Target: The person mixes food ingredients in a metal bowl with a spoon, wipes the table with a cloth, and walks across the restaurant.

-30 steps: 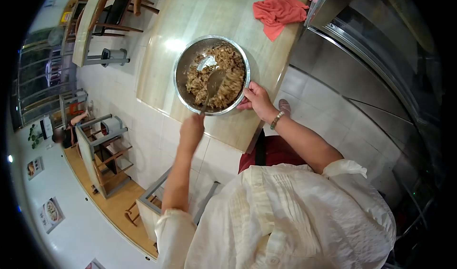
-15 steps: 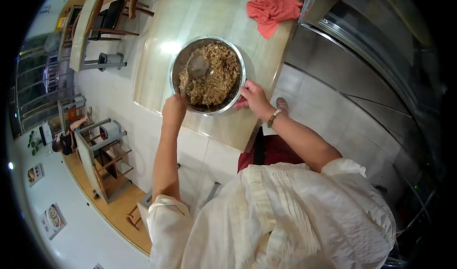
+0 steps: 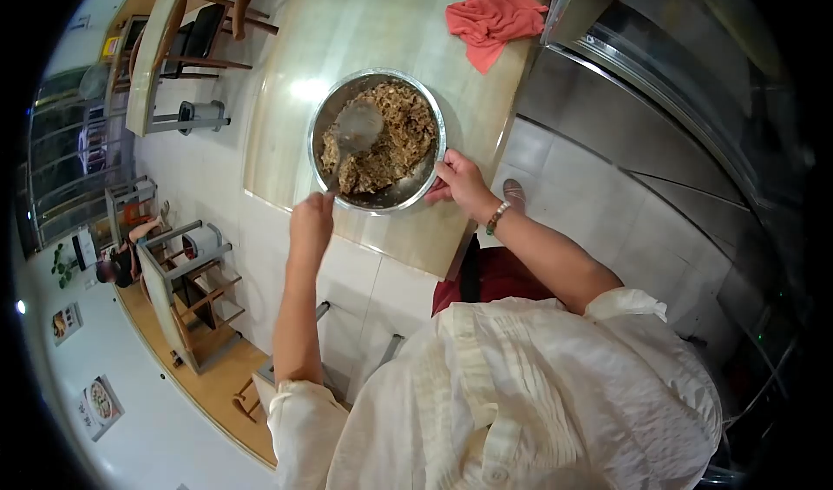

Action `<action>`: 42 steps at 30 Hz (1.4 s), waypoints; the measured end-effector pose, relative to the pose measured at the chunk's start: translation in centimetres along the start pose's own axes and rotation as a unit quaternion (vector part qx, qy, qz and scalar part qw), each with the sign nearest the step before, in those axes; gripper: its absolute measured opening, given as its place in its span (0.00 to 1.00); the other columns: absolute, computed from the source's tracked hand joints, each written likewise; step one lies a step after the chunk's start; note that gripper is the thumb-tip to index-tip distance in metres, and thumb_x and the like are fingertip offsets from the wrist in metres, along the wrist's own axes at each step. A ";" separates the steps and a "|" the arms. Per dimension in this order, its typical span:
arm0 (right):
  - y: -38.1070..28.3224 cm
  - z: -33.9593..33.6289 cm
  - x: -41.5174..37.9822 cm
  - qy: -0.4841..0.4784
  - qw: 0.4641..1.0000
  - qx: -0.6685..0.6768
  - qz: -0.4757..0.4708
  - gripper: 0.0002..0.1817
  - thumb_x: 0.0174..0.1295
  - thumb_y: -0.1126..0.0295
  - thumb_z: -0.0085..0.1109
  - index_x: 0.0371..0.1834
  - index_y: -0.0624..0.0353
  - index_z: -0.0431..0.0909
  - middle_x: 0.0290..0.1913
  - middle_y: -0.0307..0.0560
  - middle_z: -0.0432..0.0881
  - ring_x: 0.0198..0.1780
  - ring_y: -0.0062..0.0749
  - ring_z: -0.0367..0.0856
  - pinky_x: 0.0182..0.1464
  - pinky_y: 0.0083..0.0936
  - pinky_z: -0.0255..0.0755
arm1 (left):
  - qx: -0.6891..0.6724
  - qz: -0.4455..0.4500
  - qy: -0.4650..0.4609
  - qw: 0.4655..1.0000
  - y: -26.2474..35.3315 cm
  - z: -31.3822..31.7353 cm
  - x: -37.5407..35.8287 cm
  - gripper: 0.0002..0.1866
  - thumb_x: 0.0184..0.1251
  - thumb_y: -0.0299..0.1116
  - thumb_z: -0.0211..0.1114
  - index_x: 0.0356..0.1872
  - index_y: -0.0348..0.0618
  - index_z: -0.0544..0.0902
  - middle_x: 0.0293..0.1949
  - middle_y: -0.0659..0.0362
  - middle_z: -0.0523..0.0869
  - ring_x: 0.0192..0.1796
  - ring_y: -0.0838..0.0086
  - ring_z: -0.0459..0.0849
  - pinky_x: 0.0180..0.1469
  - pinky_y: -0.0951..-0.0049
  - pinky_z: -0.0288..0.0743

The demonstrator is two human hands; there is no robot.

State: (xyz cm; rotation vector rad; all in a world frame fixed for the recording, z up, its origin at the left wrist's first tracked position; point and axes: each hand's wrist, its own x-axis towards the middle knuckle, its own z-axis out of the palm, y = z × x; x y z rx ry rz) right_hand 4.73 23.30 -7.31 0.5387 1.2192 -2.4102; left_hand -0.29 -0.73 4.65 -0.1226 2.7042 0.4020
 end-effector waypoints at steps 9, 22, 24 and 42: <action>-0.1 -0.2 0.3 -0.008 1.000 -0.008 0.000 0.08 0.67 0.68 0.43 0.36 0.63 0.66 0.31 0.43 0.75 0.29 0.25 0.79 0.32 0.23 0.81 | 0.131 0.050 0.039 0.989 0.7 -1.6 0.3 0.16 0.63 0.38 0.54 0.25 0.35 0.79 0.27 0.41 0.80 0.34 0.45 0.78 0.37 0.53 0.71; 0.4 0.5 -0.1 -0.005 0.999 0.046 0.010 0.07 0.68 0.69 0.41 0.40 0.61 0.66 0.34 0.43 0.75 0.32 0.27 0.79 0.38 0.27 0.80 | 0.489 0.416 0.059 0.765 6.8 -2.0 1.0 0.08 0.57 0.29 0.55 0.34 0.34 0.76 0.27 0.54 0.81 0.31 0.70 0.82 0.29 0.70 0.77; 0.6 0.4 -0.3 -0.004 0.998 0.054 0.005 0.07 0.68 0.70 0.41 0.41 0.61 0.66 0.34 0.43 0.76 0.33 0.28 0.80 0.39 0.27 0.80 | 0.496 0.394 0.049 0.772 5.4 -2.5 -1.7 0.06 0.58 0.31 0.56 0.29 0.38 0.75 0.28 0.55 0.81 0.28 0.68 0.81 0.29 0.70 0.76; 0.1 0.8 0.0 0.033 0.999 0.041 0.010 0.07 0.65 0.70 0.46 0.33 0.62 0.66 0.29 0.44 0.75 0.27 0.27 0.79 0.29 0.24 0.81 | -0.008 0.011 -0.027 1.000 -0.6 2.4 -0.4 0.19 0.65 0.40 0.53 0.26 0.31 0.78 0.26 0.40 0.80 0.32 0.44 0.78 0.35 0.55 0.72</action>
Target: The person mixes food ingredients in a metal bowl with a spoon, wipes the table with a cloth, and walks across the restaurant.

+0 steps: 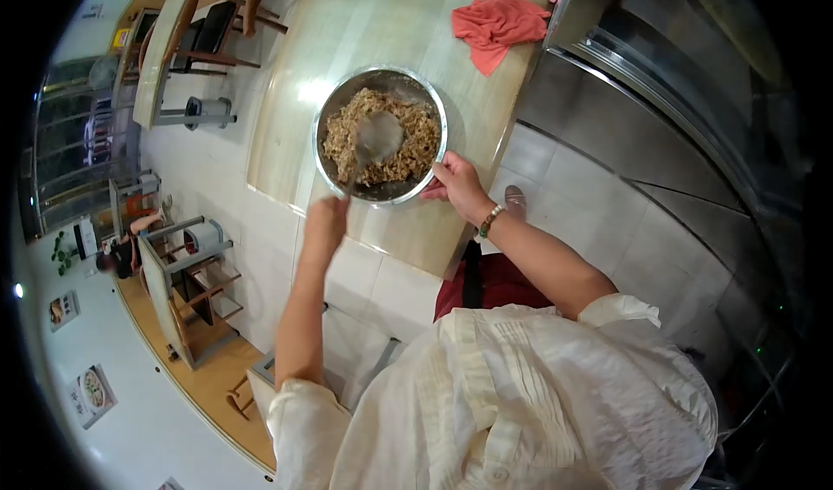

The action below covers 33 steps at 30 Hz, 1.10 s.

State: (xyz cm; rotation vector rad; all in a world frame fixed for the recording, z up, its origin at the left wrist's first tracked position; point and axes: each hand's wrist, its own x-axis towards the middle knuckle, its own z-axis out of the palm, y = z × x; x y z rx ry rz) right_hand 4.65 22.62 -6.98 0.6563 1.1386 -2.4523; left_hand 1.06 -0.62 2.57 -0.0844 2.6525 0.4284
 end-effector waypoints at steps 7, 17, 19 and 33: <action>0.7 -0.5 0.0 -0.010 1.000 -0.021 -0.010 0.08 0.67 0.68 0.44 0.34 0.62 0.66 0.30 0.44 0.75 0.29 0.27 0.79 0.33 0.24 0.81 | 0.149 0.200 0.127 0.960 -0.3 0.5 4.9 0.21 0.66 0.44 0.52 0.19 0.37 0.74 0.11 0.58 0.72 0.10 0.73 0.70 0.10 0.69 0.61; 0.2 -0.3 -0.1 -0.016 1.000 -0.010 -0.009 0.08 0.66 0.68 0.45 0.35 0.63 0.66 0.30 0.44 0.75 0.29 0.27 0.80 0.33 0.21 0.80 | 0.077 0.022 -0.021 0.997 0.5 1.9 3.9 0.20 0.65 0.43 0.50 0.26 0.36 0.79 0.28 0.41 0.81 0.35 0.45 0.79 0.38 0.51 0.72; 0.2 -0.3 -0.1 -0.014 1.000 -0.016 -0.006 0.08 0.66 0.68 0.45 0.36 0.63 0.66 0.30 0.44 0.75 0.29 0.27 0.80 0.33 0.21 0.80 | 0.110 0.051 0.051 0.991 3.0 -0.7 3.4 0.18 0.65 0.41 0.51 0.26 0.36 0.80 0.28 0.41 0.80 0.35 0.46 0.79 0.38 0.52 0.72; 1.0 -0.2 0.3 0.007 1.000 -0.016 -0.008 0.07 0.65 0.71 0.44 0.35 0.64 0.65 0.29 0.45 0.74 0.27 0.29 0.80 0.29 0.25 0.81 | 0.365 0.185 0.181 0.894 3.9 -6.5 6.5 0.10 0.66 0.36 0.49 0.31 0.44 0.74 0.21 0.49 0.80 0.26 0.57 0.82 0.27 0.60 0.75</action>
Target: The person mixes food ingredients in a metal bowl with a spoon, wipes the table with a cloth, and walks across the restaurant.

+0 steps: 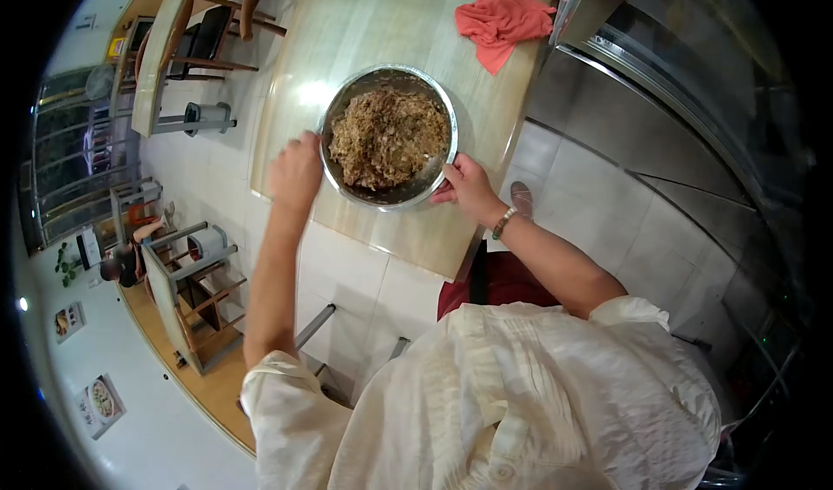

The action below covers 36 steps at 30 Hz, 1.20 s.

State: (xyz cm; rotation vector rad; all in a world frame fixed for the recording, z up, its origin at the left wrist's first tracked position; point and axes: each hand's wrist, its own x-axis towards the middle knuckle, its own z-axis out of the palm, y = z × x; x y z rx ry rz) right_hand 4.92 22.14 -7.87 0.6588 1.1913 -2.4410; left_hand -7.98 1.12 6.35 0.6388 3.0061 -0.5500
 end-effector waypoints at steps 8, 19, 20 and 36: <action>-0.4 0.1 0.4 -0.009 0.999 0.017 -0.027 0.06 0.64 0.72 0.45 0.34 0.64 0.64 0.31 0.45 0.73 0.27 0.31 0.81 0.26 0.25 0.81 | -0.169 -0.026 -0.170 0.971 -2.7 8.7 -8.5 0.10 0.62 0.34 0.52 0.29 0.38 0.75 0.23 0.42 0.79 0.32 0.47 0.79 0.34 0.52 0.73; -0.5 0.0 -0.1 -0.034 0.999 -0.006 -0.018 0.05 0.64 0.73 0.44 0.32 0.63 0.64 0.30 0.43 0.73 0.29 0.29 0.80 0.29 0.26 0.82 | -0.689 -0.379 -0.261 0.560 10.8 0.8 -8.9 0.17 0.68 0.43 0.51 0.21 0.44 0.69 0.12 0.64 0.67 0.10 0.80 0.63 0.10 0.78 0.57; -0.4 -0.1 0.0 -0.033 0.999 0.004 -0.023 0.05 0.65 0.72 0.44 0.33 0.63 0.64 0.30 0.43 0.72 0.28 0.28 0.80 0.29 0.26 0.82 | -0.701 -0.375 -0.229 0.562 10.7 0.2 -9.5 0.17 0.68 0.41 0.51 0.21 0.42 0.70 0.12 0.64 0.68 0.09 0.81 0.64 0.09 0.79 0.56; -0.4 -0.5 0.0 -0.062 0.998 -0.015 -0.001 0.06 0.65 0.71 0.45 0.35 0.63 0.64 0.33 0.46 0.75 0.30 0.31 0.81 0.32 0.27 0.81 | -0.203 -0.244 -0.017 0.948 15.8 2.4 -9.6 0.24 0.60 0.30 0.56 0.59 0.48 0.67 0.32 0.50 0.76 0.33 0.54 0.78 0.32 0.57 0.71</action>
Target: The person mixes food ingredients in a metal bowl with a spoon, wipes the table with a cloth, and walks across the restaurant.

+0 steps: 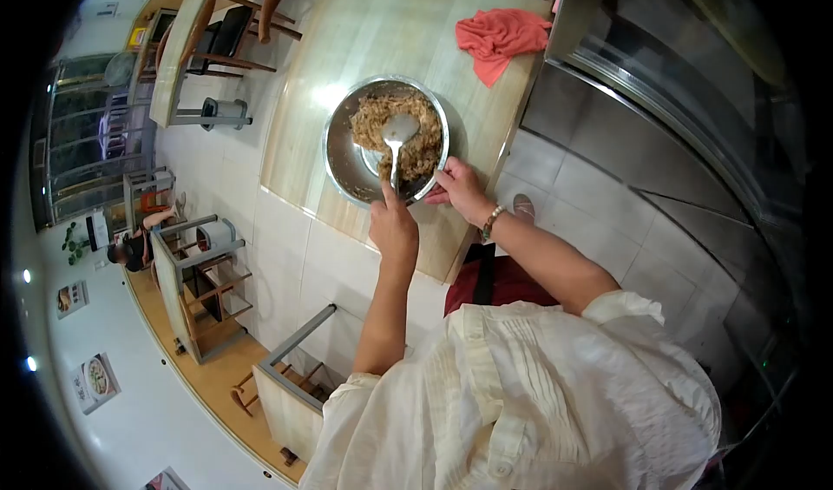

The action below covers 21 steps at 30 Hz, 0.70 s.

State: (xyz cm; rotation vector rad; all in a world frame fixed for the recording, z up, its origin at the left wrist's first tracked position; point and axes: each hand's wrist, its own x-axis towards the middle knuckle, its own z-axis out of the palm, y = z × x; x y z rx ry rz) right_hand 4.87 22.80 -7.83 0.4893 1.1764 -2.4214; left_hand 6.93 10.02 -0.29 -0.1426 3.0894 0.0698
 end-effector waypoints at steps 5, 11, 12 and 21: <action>0.1 0.0 0.7 0.005 1.000 -0.007 0.001 0.06 0.66 0.72 0.44 0.38 0.64 0.65 0.36 0.47 0.76 0.31 0.32 0.82 0.33 0.27 0.82 | -0.058 0.026 -0.001 0.998 -3.1 -6.1 -3.4 0.20 0.59 0.30 0.59 0.55 0.46 0.74 0.25 0.51 0.78 0.29 0.58 0.80 0.33 0.62 0.73; 0.0 0.2 0.5 0.019 1.000 -0.006 -0.012 0.06 0.66 0.72 0.44 0.38 0.64 0.65 0.34 0.45 0.74 0.33 0.31 0.81 0.33 0.27 0.82 | -0.266 -0.111 -0.272 0.918 -6.1 -3.5 3.7 0.20 0.69 0.42 0.49 0.23 0.36 0.73 0.09 0.61 0.69 0.09 0.75 0.67 0.09 0.73 0.56; -0.2 0.3 0.4 0.022 1.000 -0.010 -0.009 0.06 0.66 0.72 0.44 0.38 0.64 0.65 0.34 0.45 0.74 0.34 0.31 0.81 0.33 0.26 0.82 | -0.192 -0.074 -0.259 0.943 -7.8 -1.1 6.2 0.21 0.70 0.41 0.48 0.24 0.33 0.75 0.13 0.49 0.76 0.17 0.60 0.79 0.19 0.58 0.69; -0.5 0.2 0.3 0.021 0.999 -0.030 -0.009 0.07 0.65 0.72 0.45 0.40 0.64 0.65 0.37 0.45 0.73 0.38 0.33 0.81 0.34 0.25 0.82 | -0.379 -0.234 -0.371 0.815 -3.3 -6.2 6.1 0.20 0.67 0.45 0.51 0.18 0.44 0.73 0.10 0.62 0.70 0.09 0.75 0.65 0.09 0.73 0.55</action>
